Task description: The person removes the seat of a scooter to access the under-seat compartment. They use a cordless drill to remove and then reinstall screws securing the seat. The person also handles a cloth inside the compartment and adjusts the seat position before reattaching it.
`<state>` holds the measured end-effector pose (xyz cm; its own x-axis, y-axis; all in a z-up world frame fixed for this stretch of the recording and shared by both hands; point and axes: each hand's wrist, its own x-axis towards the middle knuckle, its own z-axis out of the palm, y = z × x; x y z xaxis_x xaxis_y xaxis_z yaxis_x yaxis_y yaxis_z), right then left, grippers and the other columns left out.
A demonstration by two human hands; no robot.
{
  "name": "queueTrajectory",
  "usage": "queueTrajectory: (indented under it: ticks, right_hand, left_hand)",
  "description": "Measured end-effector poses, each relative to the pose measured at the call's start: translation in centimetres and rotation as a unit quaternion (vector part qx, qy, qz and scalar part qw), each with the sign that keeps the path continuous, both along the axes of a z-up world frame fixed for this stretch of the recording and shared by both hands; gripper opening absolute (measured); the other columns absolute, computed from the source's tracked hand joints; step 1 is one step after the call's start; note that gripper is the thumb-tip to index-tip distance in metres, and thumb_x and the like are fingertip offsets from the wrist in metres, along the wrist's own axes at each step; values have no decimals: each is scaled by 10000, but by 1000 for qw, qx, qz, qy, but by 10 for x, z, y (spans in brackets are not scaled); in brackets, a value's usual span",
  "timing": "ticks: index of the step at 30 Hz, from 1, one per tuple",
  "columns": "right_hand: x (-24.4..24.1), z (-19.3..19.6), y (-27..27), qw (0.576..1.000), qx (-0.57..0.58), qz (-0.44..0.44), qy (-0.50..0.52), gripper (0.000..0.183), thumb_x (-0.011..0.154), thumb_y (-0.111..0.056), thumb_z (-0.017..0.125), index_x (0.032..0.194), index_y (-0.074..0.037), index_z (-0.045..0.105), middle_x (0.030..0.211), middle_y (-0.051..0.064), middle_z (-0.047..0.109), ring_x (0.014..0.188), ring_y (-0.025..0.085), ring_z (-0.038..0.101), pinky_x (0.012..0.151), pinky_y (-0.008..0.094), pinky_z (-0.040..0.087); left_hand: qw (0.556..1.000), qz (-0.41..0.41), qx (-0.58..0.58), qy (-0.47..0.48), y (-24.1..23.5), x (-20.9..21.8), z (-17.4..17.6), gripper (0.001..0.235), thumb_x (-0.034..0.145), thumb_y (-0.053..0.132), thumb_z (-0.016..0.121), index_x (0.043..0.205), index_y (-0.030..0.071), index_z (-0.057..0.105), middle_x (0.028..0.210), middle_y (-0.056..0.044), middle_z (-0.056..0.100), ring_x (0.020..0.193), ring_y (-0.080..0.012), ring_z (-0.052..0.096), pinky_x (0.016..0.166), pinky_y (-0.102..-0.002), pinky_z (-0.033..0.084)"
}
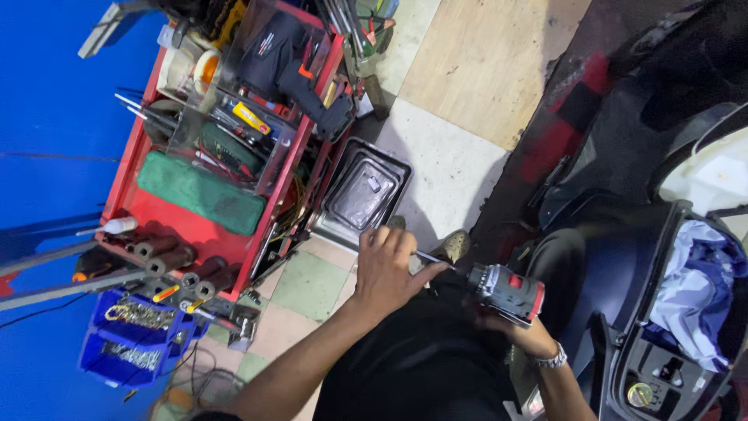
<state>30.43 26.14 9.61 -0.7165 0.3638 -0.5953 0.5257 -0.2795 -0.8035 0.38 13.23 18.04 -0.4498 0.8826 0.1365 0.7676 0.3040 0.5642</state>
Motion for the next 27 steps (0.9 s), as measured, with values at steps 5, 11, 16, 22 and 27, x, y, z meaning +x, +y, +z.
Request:
queueTrajectory:
  ticks: [5, 11, 16, 22, 27]
  right_hand:
    - [-12, 29, -5, 990, -124, -25, 58, 361, 769, 19, 805, 1123, -8, 742, 933, 117, 755, 782, 157, 698, 696, 313, 590]
    - [-11, 45, -5, 981, -178, -67, 44, 406, 721, -10, 811, 1114, -29, 710, 946, 85, 772, 792, 156, 722, 684, 315, 603]
    - [-2, 46, 12, 973, -204, -21, 104, 382, 774, 4, 831, 1146, 24, 745, 903, 81, 737, 786, 149, 691, 704, 309, 589]
    - [-5, 18, 35, 981, -189, -38, 22, 374, 691, 51, 799, 1054, 18, 713, 919, 70, 761, 771, 146, 700, 676, 328, 606]
    - [-7, -94, 55, 978, -205, -47, 1, 369, 671, 67, 786, 1033, 25, 728, 840, 80, 750, 719, 164, 695, 651, 326, 583]
  left_hand:
    - [962, -191, -36, -193, 3, 7, 1, 413, 1023, 423, 615, 1337, 175, 720, 875, -103, 638, 650, -231, 635, 541, -368, 503]
    - [964, -207, 21, -163, 7, 25, 7, 321, 990, 388, 680, 1241, 188, 693, 792, -36, 616, 700, -244, 657, 599, -398, 500]
    - [947, -216, -14, -237, 22, 33, 8, 224, 997, 303, 632, 1091, 100, 648, 847, -68, 628, 766, -291, 670, 657, -436, 524]
    - [934, -196, -60, -291, 55, 32, -18, 207, 996, 265, 615, 1020, 60, 612, 896, -99, 632, 823, -326, 665, 699, -459, 522]
    - [963, -127, -55, -232, 72, 21, -142, 291, 925, 304, 677, 1051, 45, 635, 926, -137, 642, 874, -359, 644, 762, -477, 500]
